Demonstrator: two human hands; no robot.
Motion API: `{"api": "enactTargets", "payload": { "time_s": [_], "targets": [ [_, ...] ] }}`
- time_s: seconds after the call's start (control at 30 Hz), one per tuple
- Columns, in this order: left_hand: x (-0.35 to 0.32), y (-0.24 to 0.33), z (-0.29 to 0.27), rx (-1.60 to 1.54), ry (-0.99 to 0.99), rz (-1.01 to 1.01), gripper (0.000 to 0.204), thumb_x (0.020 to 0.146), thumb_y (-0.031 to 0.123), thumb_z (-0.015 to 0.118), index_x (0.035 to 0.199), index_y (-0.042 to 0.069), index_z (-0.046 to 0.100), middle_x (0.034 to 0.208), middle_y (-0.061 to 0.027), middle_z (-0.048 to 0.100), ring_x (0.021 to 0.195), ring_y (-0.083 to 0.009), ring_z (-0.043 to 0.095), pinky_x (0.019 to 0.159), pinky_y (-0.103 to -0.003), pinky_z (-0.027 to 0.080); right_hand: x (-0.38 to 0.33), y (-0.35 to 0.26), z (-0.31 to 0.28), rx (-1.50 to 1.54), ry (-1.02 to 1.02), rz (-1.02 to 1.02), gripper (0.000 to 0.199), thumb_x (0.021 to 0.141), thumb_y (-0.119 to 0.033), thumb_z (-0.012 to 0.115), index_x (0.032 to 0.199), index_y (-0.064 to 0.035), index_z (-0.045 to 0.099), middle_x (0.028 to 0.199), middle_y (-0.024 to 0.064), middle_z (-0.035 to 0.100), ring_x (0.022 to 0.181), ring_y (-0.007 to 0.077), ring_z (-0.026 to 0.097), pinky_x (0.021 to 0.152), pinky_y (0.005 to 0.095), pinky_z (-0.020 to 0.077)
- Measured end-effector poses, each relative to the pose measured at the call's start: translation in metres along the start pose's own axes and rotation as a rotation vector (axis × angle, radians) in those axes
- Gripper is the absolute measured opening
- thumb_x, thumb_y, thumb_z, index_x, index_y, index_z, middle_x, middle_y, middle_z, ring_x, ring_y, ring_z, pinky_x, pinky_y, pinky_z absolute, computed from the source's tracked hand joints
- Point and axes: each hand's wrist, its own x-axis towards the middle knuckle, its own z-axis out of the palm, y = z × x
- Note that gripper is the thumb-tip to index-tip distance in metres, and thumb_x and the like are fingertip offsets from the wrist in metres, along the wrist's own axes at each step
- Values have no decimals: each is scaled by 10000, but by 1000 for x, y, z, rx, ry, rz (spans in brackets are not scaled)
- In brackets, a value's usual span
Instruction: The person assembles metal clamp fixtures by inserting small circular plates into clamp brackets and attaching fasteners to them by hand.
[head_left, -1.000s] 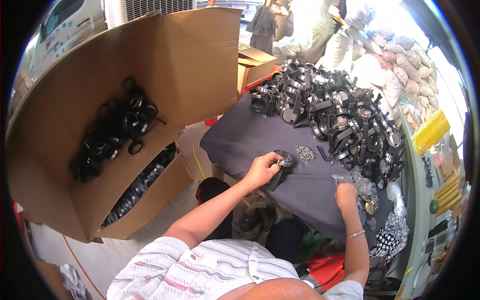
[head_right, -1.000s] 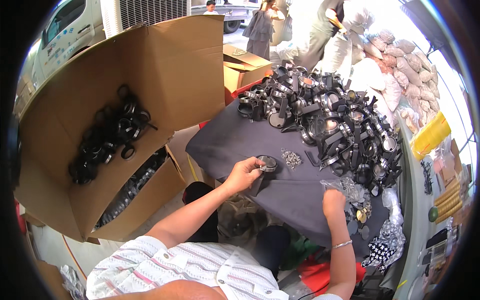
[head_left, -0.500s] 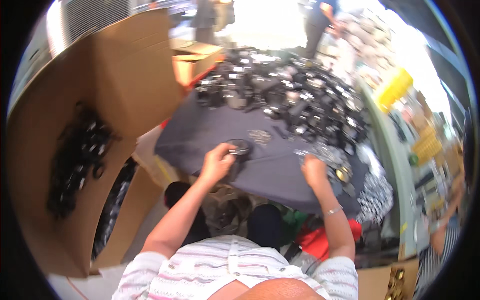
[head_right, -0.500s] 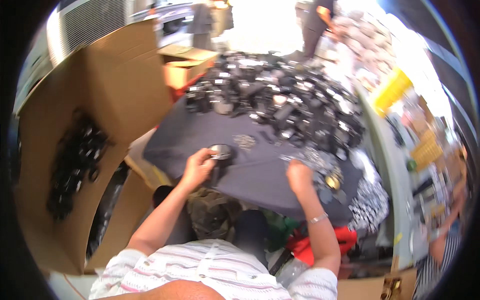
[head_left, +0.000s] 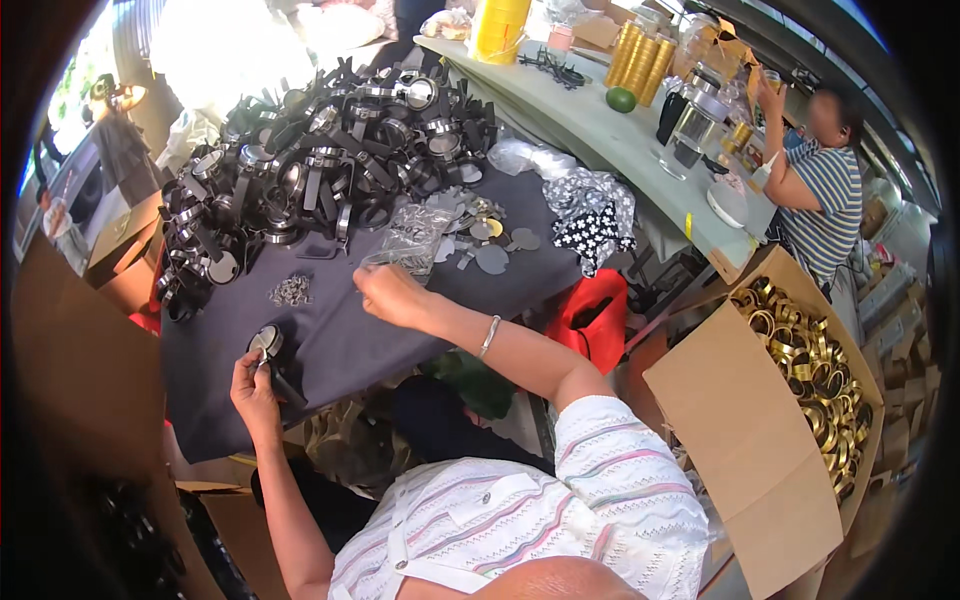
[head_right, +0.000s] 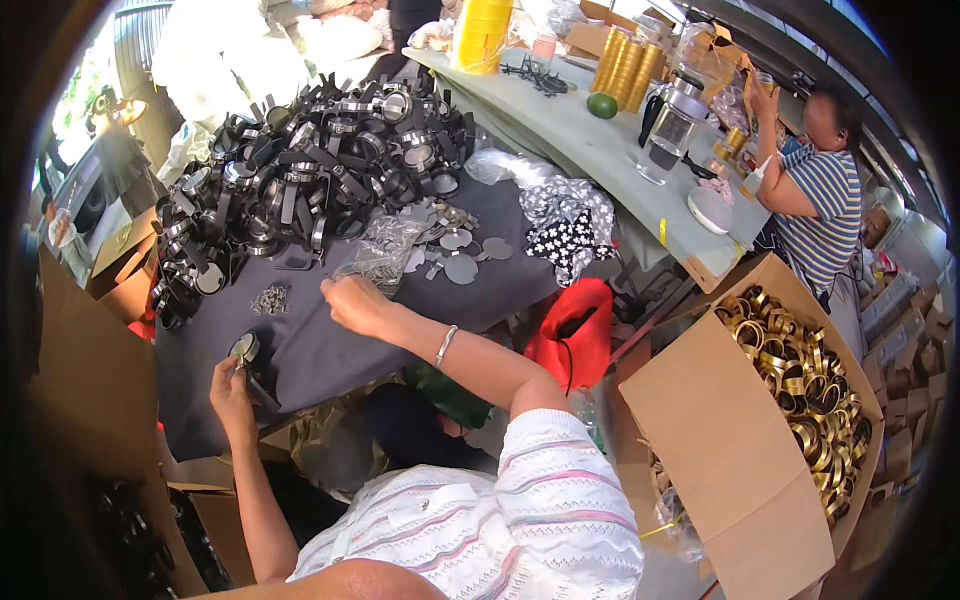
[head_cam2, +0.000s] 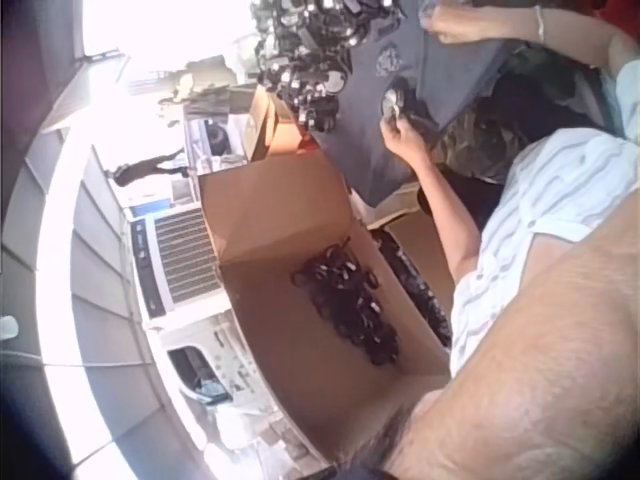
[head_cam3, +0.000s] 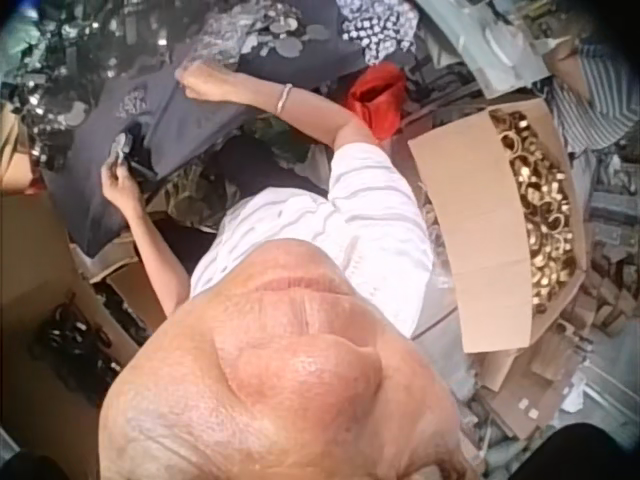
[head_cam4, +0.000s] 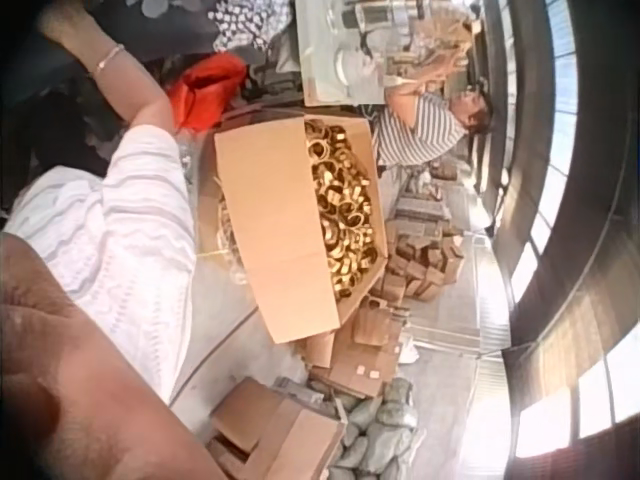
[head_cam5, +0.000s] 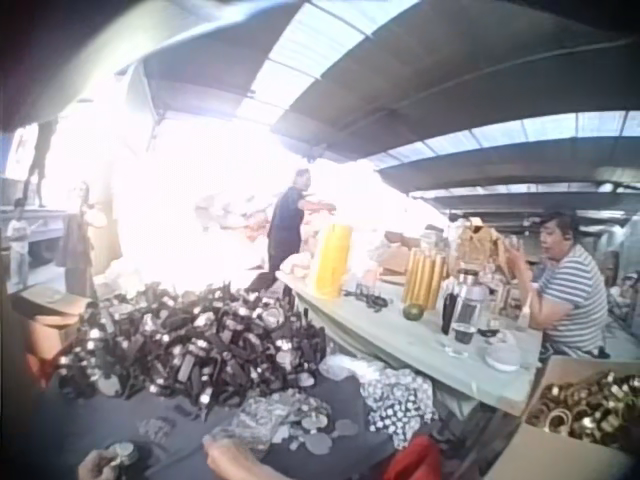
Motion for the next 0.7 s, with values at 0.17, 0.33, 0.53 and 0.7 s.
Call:
{"api": "enactTargets", "payload": {
  "time_s": [0.17,0.33,0.53,0.7],
  "targets": [
    [-1,-26,-30,156,72,50,204,834,22,502,1017,21,592,814,0,608,586,-39,473,504,-188,377,7,-28,17,207,-27,-19,140,680,-56,565,811,-35,524,734,182,581,736,382,588,650,476,464],
    [-1,15,1,216,26,-3,212,804,93,542,991,27,617,732,-20,592,618,-72,524,549,-230,419,8,-45,6,444,6,158,148,723,-1,576,858,-33,629,735,166,636,624,232,633,580,304,482],
    [3,-5,-1,-67,19,-30,141,821,52,546,949,37,603,608,35,502,477,-35,432,414,-197,369,26,-78,52,734,-9,-10,112,747,43,598,848,4,626,712,100,602,605,141,573,570,251,446],
    [-1,-4,-6,-31,27,-22,136,826,43,542,950,37,599,619,29,522,484,-33,442,413,-195,373,27,-98,68,786,-70,40,103,745,33,613,841,-1,625,714,91,603,596,143,560,558,257,435]
  ]
}}
